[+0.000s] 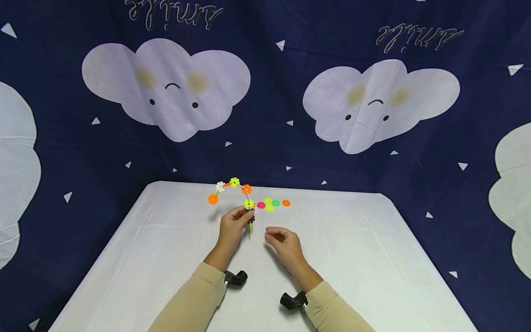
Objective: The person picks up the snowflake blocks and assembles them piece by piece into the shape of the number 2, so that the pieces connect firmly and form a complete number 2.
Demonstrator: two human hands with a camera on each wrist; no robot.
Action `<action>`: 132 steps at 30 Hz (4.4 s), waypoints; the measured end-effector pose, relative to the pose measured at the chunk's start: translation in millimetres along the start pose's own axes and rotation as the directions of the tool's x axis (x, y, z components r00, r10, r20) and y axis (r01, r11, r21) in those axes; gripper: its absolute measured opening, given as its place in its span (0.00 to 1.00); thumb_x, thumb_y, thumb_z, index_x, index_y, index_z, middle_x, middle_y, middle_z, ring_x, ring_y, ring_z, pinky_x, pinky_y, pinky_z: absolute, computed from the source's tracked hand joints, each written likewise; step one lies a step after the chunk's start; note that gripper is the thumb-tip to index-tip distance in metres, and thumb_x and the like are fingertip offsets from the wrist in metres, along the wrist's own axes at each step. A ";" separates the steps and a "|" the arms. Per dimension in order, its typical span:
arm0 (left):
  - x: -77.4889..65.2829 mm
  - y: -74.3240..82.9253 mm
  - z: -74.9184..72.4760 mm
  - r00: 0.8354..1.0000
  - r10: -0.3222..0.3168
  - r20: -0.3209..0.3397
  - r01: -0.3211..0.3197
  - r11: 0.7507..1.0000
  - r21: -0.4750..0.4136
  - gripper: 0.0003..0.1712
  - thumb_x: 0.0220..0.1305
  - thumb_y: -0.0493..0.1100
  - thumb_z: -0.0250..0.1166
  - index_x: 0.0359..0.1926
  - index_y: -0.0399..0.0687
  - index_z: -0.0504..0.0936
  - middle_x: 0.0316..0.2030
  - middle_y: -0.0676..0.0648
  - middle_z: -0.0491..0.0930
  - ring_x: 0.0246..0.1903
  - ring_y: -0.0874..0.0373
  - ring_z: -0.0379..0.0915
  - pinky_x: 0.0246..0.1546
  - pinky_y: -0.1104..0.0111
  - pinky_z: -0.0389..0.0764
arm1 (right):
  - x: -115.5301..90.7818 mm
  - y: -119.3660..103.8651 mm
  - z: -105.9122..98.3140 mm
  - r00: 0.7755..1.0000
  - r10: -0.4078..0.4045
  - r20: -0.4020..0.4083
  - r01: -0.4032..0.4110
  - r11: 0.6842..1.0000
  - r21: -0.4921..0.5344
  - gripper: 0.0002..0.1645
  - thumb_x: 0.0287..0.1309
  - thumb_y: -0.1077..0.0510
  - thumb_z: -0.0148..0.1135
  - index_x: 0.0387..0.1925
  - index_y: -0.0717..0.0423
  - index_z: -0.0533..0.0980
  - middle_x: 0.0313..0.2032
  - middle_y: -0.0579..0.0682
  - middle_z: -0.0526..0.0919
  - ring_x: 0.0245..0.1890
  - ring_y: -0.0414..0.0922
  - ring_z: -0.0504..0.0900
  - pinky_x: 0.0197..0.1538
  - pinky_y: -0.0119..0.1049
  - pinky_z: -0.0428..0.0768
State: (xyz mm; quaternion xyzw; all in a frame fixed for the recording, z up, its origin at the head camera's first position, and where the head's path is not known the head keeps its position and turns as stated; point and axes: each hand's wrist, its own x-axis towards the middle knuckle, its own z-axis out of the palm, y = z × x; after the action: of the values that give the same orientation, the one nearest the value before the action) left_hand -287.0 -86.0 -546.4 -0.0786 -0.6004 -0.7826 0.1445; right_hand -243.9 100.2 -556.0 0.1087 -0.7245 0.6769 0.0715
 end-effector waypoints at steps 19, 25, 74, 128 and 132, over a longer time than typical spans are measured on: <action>3.2 1.1 -1.3 0.986 -0.016 -0.167 0.023 0.999 0.043 0.15 0.67 0.35 0.75 0.50 0.30 0.87 0.38 0.43 0.87 0.37 0.58 0.82 0.39 0.73 0.83 | 42.7 8.7 -27.2 0.972 -0.051 -0.230 -0.031 0.941 -0.337 0.10 0.61 0.68 0.73 0.44 0.68 0.85 0.43 0.57 0.87 0.43 0.53 0.86 0.48 0.41 0.85; 2.5 1.6 -1.5 0.982 -0.043 -0.184 0.051 0.998 0.043 0.16 0.67 0.37 0.76 0.51 0.31 0.87 0.40 0.43 0.86 0.38 0.56 0.81 0.39 0.73 0.83 | 61.1 17.4 -34.1 0.956 -0.153 -0.249 0.026 0.893 -0.449 0.13 0.56 0.70 0.73 0.45 0.68 0.85 0.42 0.59 0.84 0.42 0.55 0.85 0.50 0.49 0.84; 3.7 -0.2 -0.6 0.986 -0.033 -0.163 0.030 0.999 -0.023 0.17 0.67 0.34 0.74 0.52 0.25 0.84 0.35 0.47 0.85 0.35 0.57 0.80 0.38 0.71 0.83 | 119.7 34.1 -54.8 0.993 -0.101 -0.058 0.031 0.709 -0.705 0.17 0.68 0.67 0.68 0.57 0.59 0.84 0.55 0.58 0.82 0.56 0.56 0.77 0.64 0.47 0.73; 2.7 -3.9 3.2 0.994 0.024 -0.106 -0.031 0.997 -0.072 0.19 0.66 0.39 0.76 0.51 0.27 0.85 0.43 0.30 0.86 0.39 0.52 0.88 0.45 0.64 0.87 | 27.6 1.0 -4.8 0.993 0.110 0.047 -0.117 0.975 0.187 0.23 0.52 0.77 0.76 0.52 0.73 0.82 0.38 0.61 0.88 0.38 0.47 0.89 0.43 0.37 0.88; 2.0 -2.8 3.4 0.994 0.022 -0.106 -0.030 0.997 -0.071 0.19 0.67 0.40 0.76 0.51 0.29 0.85 0.45 0.24 0.84 0.39 0.52 0.88 0.42 0.64 0.87 | 21.6 0.3 -0.6 0.990 0.078 0.117 -0.100 0.975 0.199 0.23 0.52 0.79 0.74 0.52 0.76 0.80 0.38 0.62 0.88 0.38 0.49 0.90 0.44 0.39 0.88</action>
State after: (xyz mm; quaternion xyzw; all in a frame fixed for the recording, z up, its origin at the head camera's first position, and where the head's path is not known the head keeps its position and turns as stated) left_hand -289.9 -82.3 -547.4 -0.0501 -0.5620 -0.8050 0.1832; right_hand -264.9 99.5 -550.8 0.1196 -0.6582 0.7432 -0.0101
